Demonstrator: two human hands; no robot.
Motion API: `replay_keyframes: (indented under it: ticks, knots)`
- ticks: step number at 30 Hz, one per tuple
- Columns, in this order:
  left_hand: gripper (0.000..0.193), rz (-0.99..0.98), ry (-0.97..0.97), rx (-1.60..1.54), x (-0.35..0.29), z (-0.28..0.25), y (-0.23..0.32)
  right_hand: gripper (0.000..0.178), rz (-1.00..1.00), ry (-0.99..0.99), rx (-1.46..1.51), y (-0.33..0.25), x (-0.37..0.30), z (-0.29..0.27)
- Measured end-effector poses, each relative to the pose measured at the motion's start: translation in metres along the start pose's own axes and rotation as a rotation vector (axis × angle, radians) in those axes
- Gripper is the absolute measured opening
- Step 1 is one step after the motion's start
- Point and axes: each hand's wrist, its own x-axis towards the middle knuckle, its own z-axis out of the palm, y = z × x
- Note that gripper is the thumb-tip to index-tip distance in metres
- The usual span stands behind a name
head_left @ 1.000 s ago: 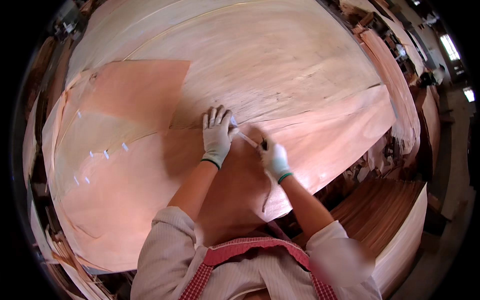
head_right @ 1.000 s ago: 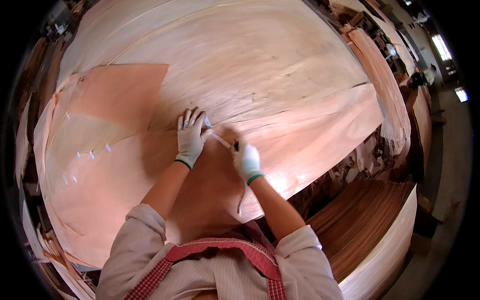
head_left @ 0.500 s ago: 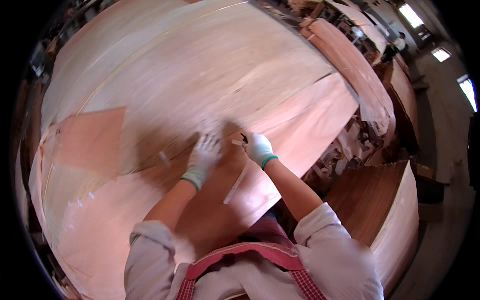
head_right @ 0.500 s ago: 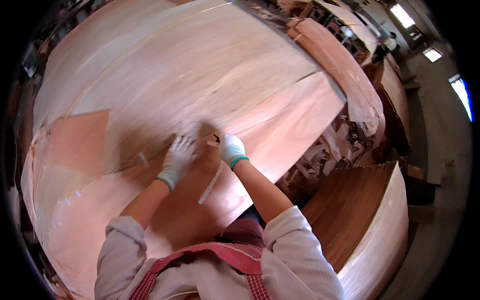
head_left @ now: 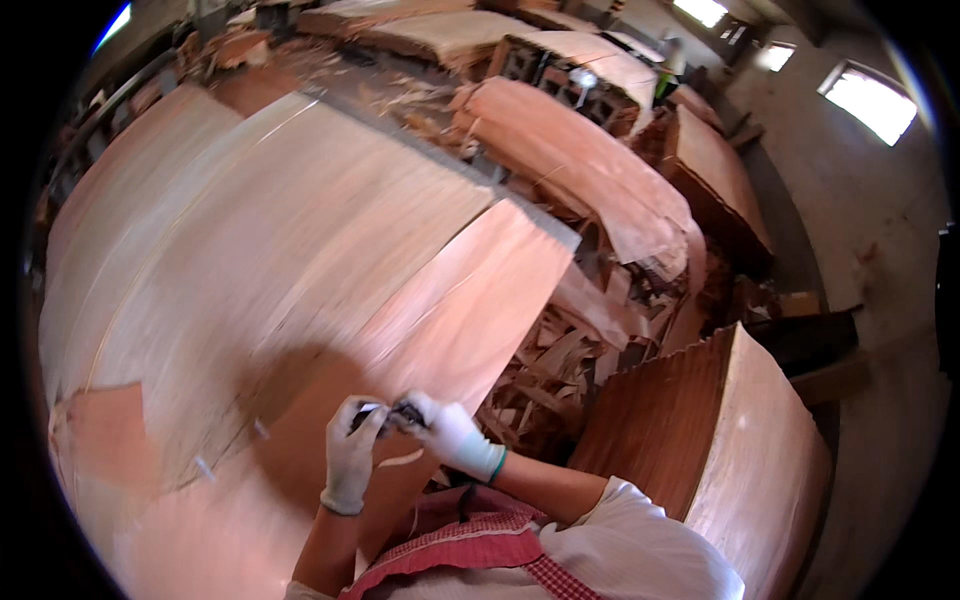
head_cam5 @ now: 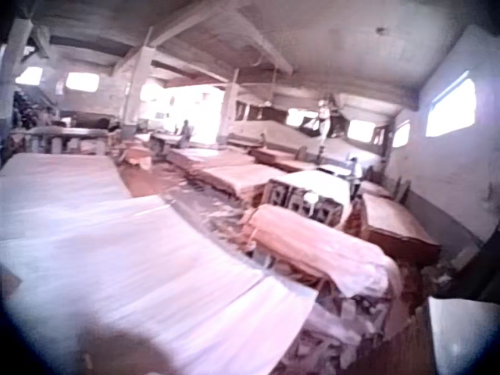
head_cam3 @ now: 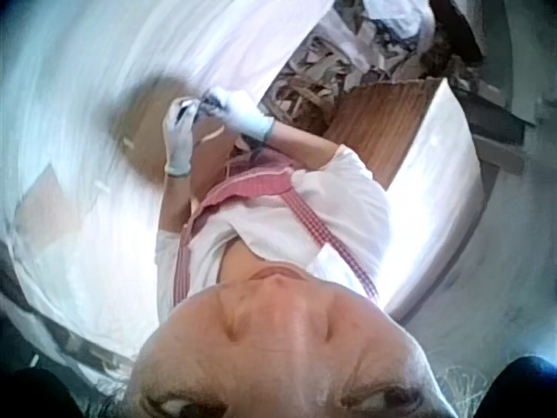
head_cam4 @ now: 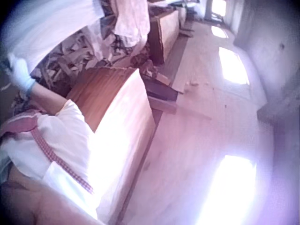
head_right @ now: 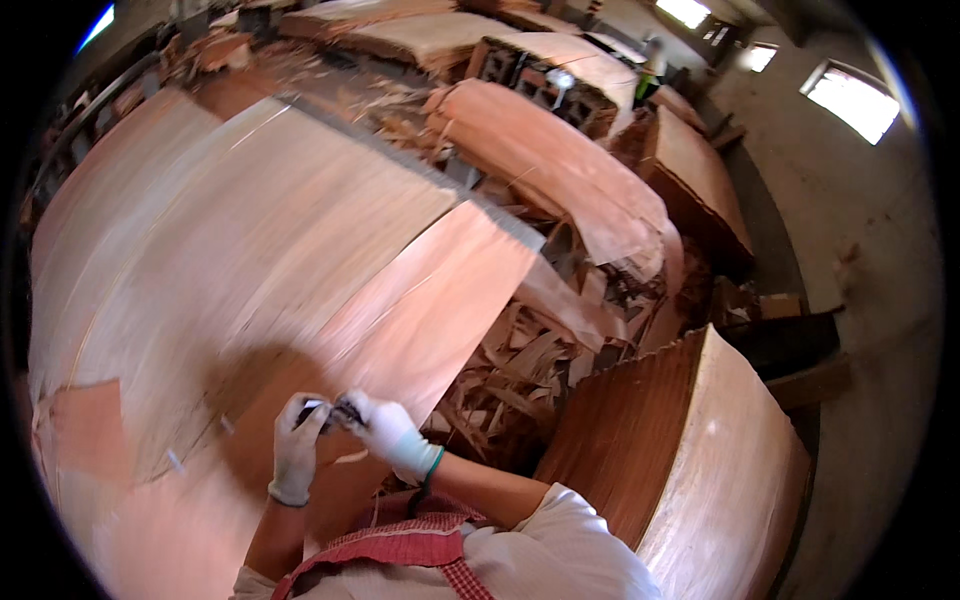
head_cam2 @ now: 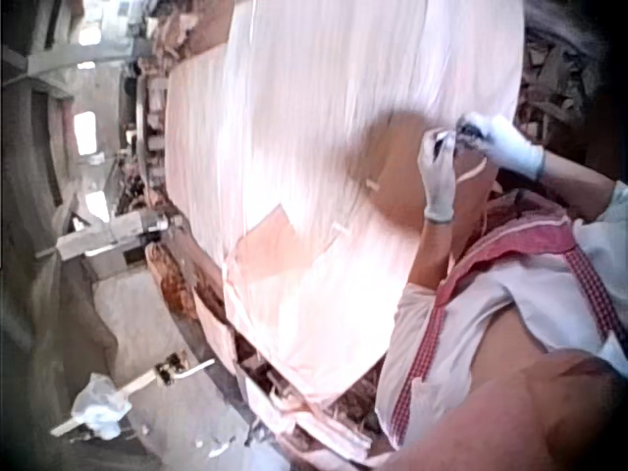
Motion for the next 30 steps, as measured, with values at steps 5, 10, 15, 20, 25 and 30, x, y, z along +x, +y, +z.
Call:
replay_keyframes:
  ticks: [5,10,15,20,25,30]
  knots:
    - [0.009,0.025,0.042,0.009,0.029,0.013,-0.01,0.02,0.303,-0.101,0.081,0.001,-0.004,-0.029]
    - [0.01,-0.053,0.052,-0.061,0.042,0.026,-0.025,0.027,0.333,-0.039,0.063,0.051,-0.02,-0.037]
    - [0.009,0.013,0.079,-0.115,0.074,0.029,-0.051,0.02,0.309,-0.112,-0.32,0.069,0.009,-0.063]
    - [0.013,0.042,0.17,0.224,0.138,0.04,-0.122,0.019,0.353,-0.132,-0.111,0.135,0.048,-0.074]
    - [0.007,0.104,0.329,0.451,0.213,0.051,-0.145,0.009,0.518,-0.129,0.163,0.172,0.116,-0.082]
    - [0.007,0.336,0.446,0.855,0.297,0.066,-0.125,0.017,0.487,-0.055,0.254,0.209,0.185,-0.094]
